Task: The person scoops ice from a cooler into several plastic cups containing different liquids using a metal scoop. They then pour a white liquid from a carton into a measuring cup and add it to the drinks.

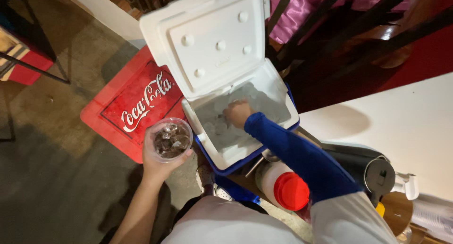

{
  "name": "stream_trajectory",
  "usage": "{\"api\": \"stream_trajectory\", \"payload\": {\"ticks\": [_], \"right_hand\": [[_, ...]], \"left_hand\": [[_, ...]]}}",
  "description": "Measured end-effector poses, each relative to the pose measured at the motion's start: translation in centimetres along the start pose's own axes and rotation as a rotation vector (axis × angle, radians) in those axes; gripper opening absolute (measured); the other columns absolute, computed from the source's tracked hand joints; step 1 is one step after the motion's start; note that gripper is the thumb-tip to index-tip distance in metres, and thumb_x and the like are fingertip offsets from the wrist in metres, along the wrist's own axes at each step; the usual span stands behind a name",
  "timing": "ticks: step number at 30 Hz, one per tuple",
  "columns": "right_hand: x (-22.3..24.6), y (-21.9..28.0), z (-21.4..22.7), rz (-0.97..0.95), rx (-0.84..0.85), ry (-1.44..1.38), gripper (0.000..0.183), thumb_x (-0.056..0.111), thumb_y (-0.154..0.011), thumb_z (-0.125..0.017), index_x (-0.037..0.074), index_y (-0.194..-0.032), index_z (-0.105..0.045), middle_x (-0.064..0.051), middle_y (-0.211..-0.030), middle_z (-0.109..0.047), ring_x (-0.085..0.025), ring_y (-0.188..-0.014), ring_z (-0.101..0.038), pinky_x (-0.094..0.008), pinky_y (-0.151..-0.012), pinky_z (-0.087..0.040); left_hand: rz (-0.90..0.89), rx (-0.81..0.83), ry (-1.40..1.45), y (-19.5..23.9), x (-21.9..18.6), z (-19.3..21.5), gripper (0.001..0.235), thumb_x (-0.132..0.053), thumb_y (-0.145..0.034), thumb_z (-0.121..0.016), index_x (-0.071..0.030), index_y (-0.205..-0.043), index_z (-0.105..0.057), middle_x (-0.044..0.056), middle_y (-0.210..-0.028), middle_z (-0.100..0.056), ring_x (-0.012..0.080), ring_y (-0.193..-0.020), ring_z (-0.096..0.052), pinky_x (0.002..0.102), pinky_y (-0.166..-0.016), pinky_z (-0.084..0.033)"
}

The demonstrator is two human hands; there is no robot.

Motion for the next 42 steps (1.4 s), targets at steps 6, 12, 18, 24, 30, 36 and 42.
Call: {"api": "stream_trajectory", "payload": {"ticks": [6,12,18,24,30,36,42], "right_hand": [[0.5,-0.1,-0.3,0.111,-0.091,-0.172,0.015,0.031,-0.080,-0.072,0.018,-0.089,-0.074,-0.009,-0.090,-0.071,-0.035,-0.091,-0.068,-0.055,-0.079,-0.049],[-3.6,0.5,2.7,-0.002,0.042,-0.449,0.023,0.034,-0.079,-0.067,0.018,-0.091,-0.076,-0.012,-0.089,-0.074,-0.035,-0.086,-0.071,-0.048,-0.077,-0.056],[-5.3,1.7,3.2,-0.065,0.134,-0.567,0.026,0.034,-0.085,-0.066,0.014,-0.096,-0.077,-0.014,-0.093,-0.076,-0.034,-0.085,-0.071,-0.044,-0.077,-0.055],[-4.9,4.3,5.6,-0.071,0.162,-0.705,0.023,0.028,-0.087,-0.065,0.009,-0.094,-0.075,-0.014,-0.088,-0.075,-0.030,-0.079,-0.072,-0.040,-0.074,-0.055],[-5.8,8.0,12.1,-0.083,0.006,-0.800,0.020,0.022,-0.091,-0.065,0.005,-0.096,-0.073,-0.013,-0.082,-0.072,-0.026,-0.074,-0.070,-0.036,-0.070,-0.054],[-5.3,11.4,22.5,-0.128,-0.079,-0.793,0.019,0.020,-0.092,-0.064,0.003,-0.095,-0.072,-0.012,-0.082,-0.073,-0.022,-0.072,-0.069,-0.034,-0.068,-0.055],[-1.0,13.6,32.0,-0.195,-0.172,-0.709,0.018,0.019,-0.089,-0.065,0.003,-0.094,-0.073,-0.013,-0.081,-0.073,-0.024,-0.072,-0.072,-0.033,-0.068,-0.055]], "left_hand": [[-0.041,-0.004,0.026,-0.6,0.3,0.0,0.084,-0.013,-0.066,-0.095,-0.008,-0.133,-0.044,0.014,-0.142,-0.055,0.0218,-0.127,-0.061,0.037,-0.107,-0.053],[-0.014,-0.014,0.006,-0.7,0.7,0.9,0.084,-0.010,-0.065,-0.095,-0.008,-0.133,-0.046,0.013,-0.141,-0.056,0.0220,-0.128,-0.060,0.037,-0.108,-0.053],[-0.009,-0.029,-0.035,-0.8,0.7,1.6,0.086,-0.012,-0.064,-0.095,-0.007,-0.134,-0.045,0.013,-0.140,-0.057,0.0204,-0.124,-0.062,0.036,-0.106,-0.053],[0.012,-0.033,-0.037,-1.1,1.0,1.5,0.088,-0.013,-0.062,-0.096,-0.007,-0.134,-0.046,0.012,-0.136,-0.059,0.0195,-0.121,-0.063,0.035,-0.104,-0.055],[0.008,0.000,-0.055,-1.5,0.3,0.6,0.088,-0.012,-0.061,-0.096,-0.007,-0.133,-0.046,0.013,-0.136,-0.059,0.0208,-0.121,-0.063,0.036,-0.104,-0.054],[-0.055,0.087,-0.036,-1.9,-2.0,-1.8,0.083,-0.015,-0.067,-0.096,-0.007,-0.133,-0.046,0.013,-0.138,-0.062,0.0195,-0.123,-0.065,0.035,-0.107,-0.055],[-0.020,0.101,-0.081,-2.1,-4.2,-3.7,0.088,-0.015,-0.062,-0.097,-0.006,-0.134,-0.048,0.013,-0.132,-0.063,0.0199,-0.119,-0.064,0.035,-0.103,-0.055]]}}
Point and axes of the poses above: each hand's wrist, its own y-axis away from the middle knuckle, its own z-axis out of the back of the hand, x = y × z, the point moved 5 cm from there along -y, towards the middle knuckle
